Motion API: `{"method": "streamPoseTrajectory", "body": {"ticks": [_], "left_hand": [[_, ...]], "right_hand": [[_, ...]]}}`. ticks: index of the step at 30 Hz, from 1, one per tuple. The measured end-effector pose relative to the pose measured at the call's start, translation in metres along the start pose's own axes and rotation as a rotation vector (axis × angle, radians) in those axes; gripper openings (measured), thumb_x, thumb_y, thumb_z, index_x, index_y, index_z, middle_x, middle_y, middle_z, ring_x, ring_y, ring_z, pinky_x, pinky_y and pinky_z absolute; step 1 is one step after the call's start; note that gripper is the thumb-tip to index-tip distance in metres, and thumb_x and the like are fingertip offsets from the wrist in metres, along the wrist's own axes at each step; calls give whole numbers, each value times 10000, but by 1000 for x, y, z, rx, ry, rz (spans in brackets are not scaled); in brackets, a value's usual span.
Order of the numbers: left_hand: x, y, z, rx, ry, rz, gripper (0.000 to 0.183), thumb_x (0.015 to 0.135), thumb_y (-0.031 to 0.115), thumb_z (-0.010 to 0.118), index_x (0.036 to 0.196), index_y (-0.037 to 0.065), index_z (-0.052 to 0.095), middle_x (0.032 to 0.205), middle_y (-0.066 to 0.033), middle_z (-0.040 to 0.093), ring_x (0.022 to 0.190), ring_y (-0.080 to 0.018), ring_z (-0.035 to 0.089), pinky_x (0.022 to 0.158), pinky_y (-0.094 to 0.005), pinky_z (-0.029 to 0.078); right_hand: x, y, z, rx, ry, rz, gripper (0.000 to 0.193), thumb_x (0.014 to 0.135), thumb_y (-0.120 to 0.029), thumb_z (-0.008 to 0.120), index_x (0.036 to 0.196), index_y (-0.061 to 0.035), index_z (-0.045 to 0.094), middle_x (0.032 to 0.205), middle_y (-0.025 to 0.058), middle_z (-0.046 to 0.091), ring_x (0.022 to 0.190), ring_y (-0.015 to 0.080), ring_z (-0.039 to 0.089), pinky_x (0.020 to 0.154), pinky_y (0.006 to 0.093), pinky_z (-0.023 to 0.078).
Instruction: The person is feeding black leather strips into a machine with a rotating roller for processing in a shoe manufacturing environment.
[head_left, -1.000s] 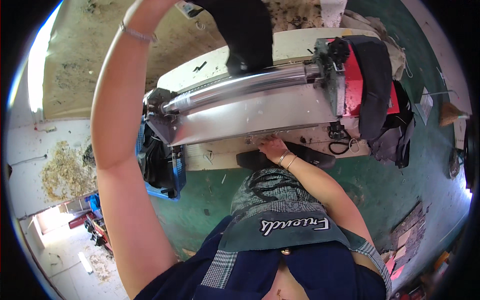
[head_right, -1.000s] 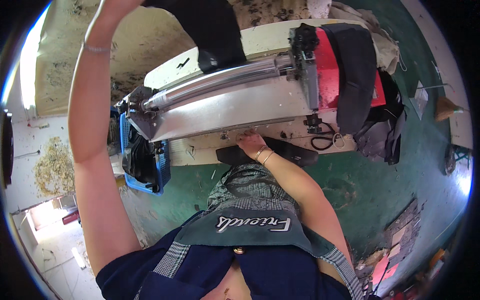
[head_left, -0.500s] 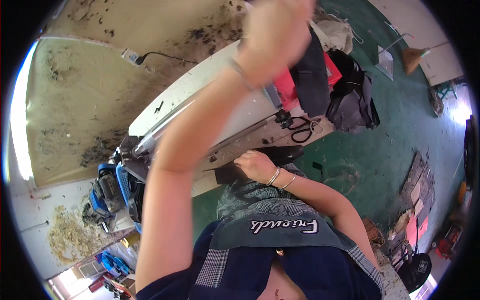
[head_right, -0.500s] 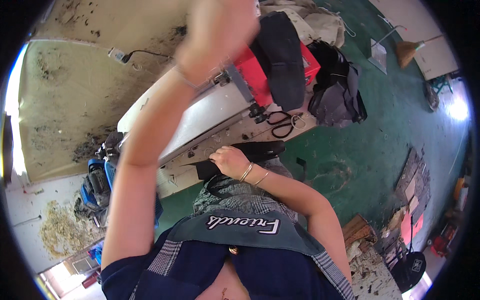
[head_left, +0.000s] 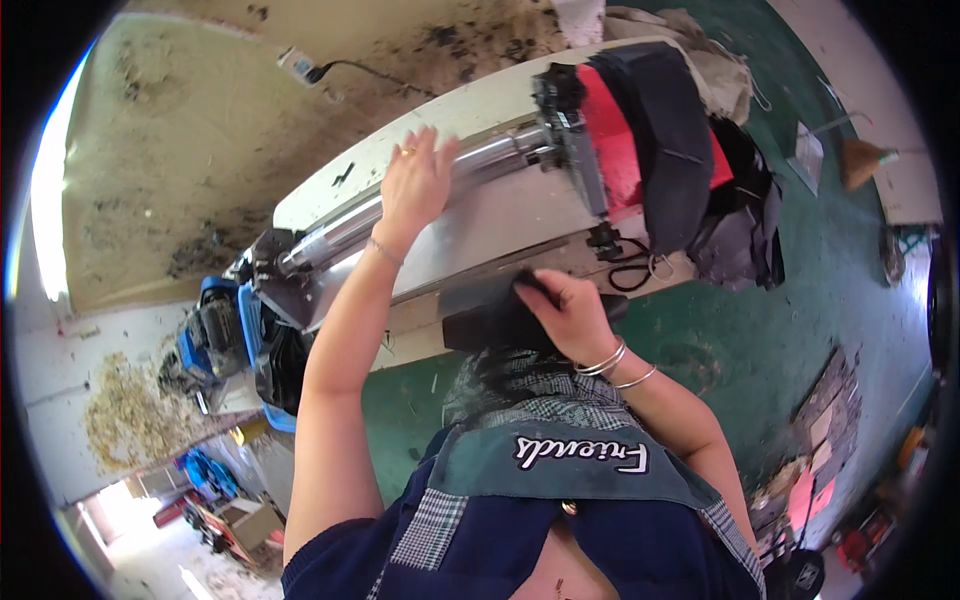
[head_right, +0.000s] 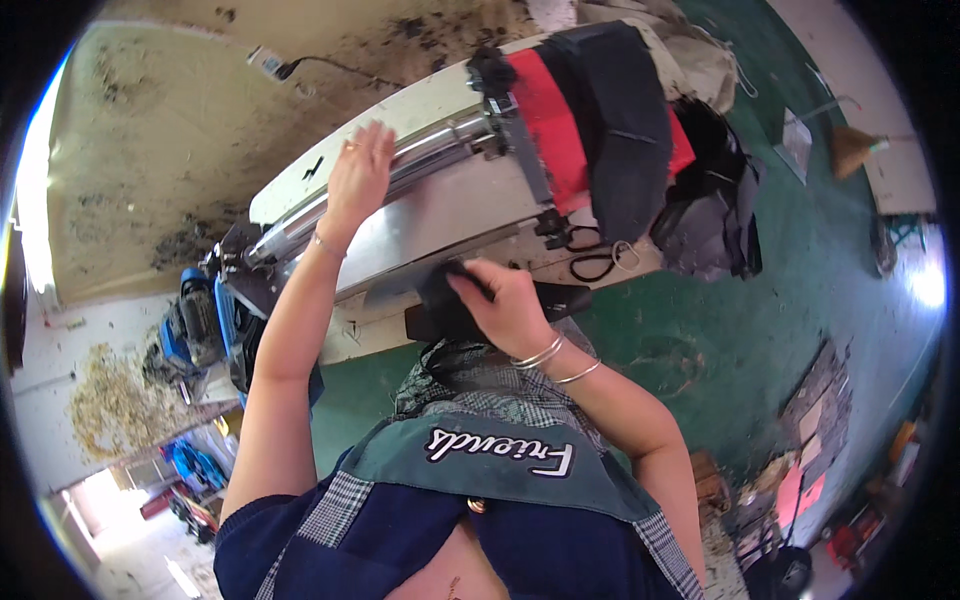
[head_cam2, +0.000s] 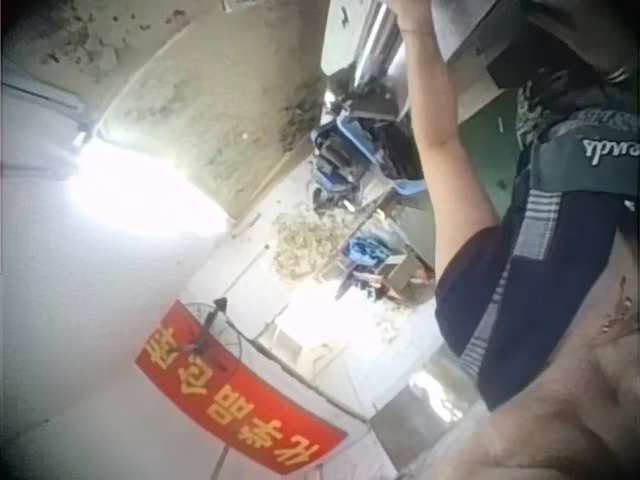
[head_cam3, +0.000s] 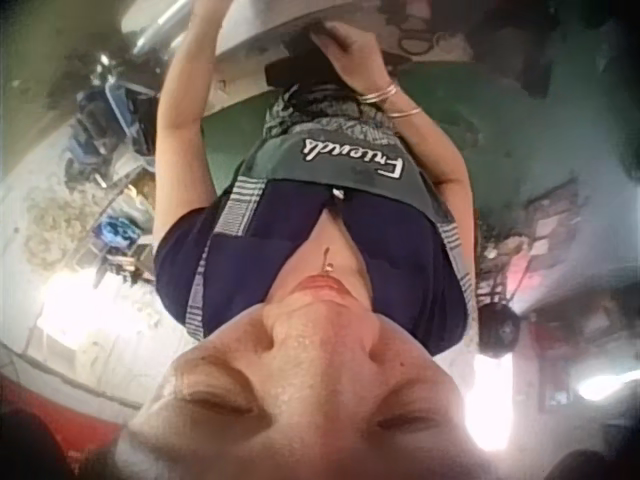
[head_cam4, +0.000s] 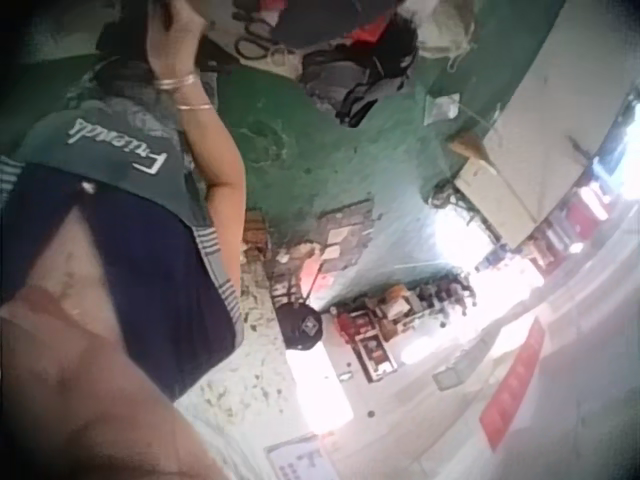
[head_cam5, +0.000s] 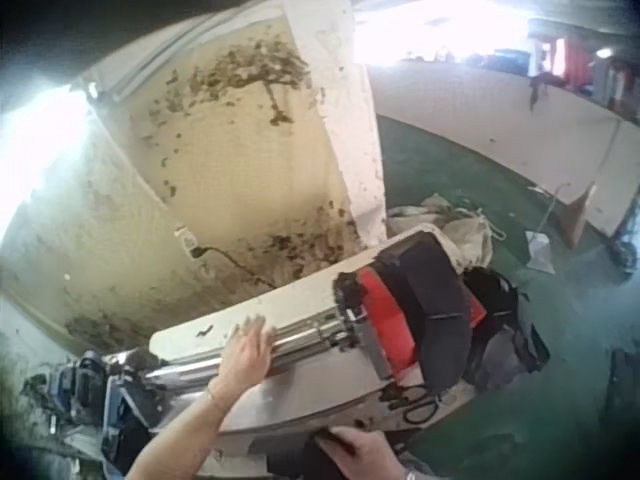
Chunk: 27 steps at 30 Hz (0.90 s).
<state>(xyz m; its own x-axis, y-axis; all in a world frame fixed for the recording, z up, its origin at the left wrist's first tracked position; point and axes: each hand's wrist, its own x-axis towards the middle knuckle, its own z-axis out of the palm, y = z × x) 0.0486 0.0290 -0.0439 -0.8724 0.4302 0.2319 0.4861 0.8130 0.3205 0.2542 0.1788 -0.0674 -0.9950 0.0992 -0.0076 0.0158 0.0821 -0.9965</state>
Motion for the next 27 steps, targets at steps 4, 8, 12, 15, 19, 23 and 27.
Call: {"method": "streamPoseTrajectory", "body": {"ticks": [4, 8, 12, 15, 19, 23, 27], "left_hand": [[8, -15, -10, 15, -444, -11, 527, 995, 455, 299, 1178, 43, 572, 1122, -200, 615, 1067, -351, 574, 891, -437, 461], [20, -64, 27, 127, -353, 274, 561, 981, 496, 369, 1348, 83, 464, 1251, -213, 569, 1146, -396, 532, 997, -401, 405], [34, -57, 24, -115, -506, -177, 648, 936, 496, 491, 1376, 29, 405, 1319, -214, 521, 1161, -410, 524, 1003, -382, 406], [24, -35, -24, -166, -484, -220, 663, 873, 431, 627, 1361, 26, 435, 1293, -210, 544, 1182, -369, 525, 994, -368, 413], [-19, -12, -47, -199, -150, 284, 159, 778, 32, 585, 880, 31, 707, 759, -174, 669, 724, -351, 651, 698, -396, 528], [-21, 31, -116, 1, -193, 280, 223, 762, -17, 560, 928, 37, 698, 783, -163, 681, 723, -336, 658, 717, -377, 536], [35, 20, -154, -257, 69, 211, 339, 777, -41, 568, 1096, 59, 621, 867, -180, 680, 740, -282, 678, 655, -358, 529]], "right_hand": [[34, 14, 7, -228, -184, 337, 276, 823, -164, 696, 932, 80, 631, 665, 162, 593, 585, 191, 543, 591, 312, 457], [77, 24, 36, -306, -136, 237, 354, 787, -226, 725, 919, 87, 624, 692, 194, 610, 610, 302, 580, 616, 345, 473], [91, 34, 42, -221, 1, 100, 200, 833, -93, 681, 932, 65, 609, 639, 46, 631, 589, 83, 555, 541, 257, 439], [40, 25, 20, -78, -229, 242, 280, 805, -96, 701, 997, 72, 586, 772, 161, 676, 730, 215, 669, 661, 290, 519], [8, 107, 52, -657, -524, -24, 310, 782, -229, 720, 987, -19, 620, 972, 144, 662, 972, 296, 622, 839, 389, 487], [35, 176, 109, -958, -483, -298, 228, 800, -252, 655, 971, -100, 658, 1162, 121, 588, 1178, 286, 498, 967, 420, 408], [40, 192, 114, -968, -814, -314, 235, 808, -217, 597, 1018, -139, 668, 1087, 91, 616, 1086, 272, 560, 945, 430, 423]]}}
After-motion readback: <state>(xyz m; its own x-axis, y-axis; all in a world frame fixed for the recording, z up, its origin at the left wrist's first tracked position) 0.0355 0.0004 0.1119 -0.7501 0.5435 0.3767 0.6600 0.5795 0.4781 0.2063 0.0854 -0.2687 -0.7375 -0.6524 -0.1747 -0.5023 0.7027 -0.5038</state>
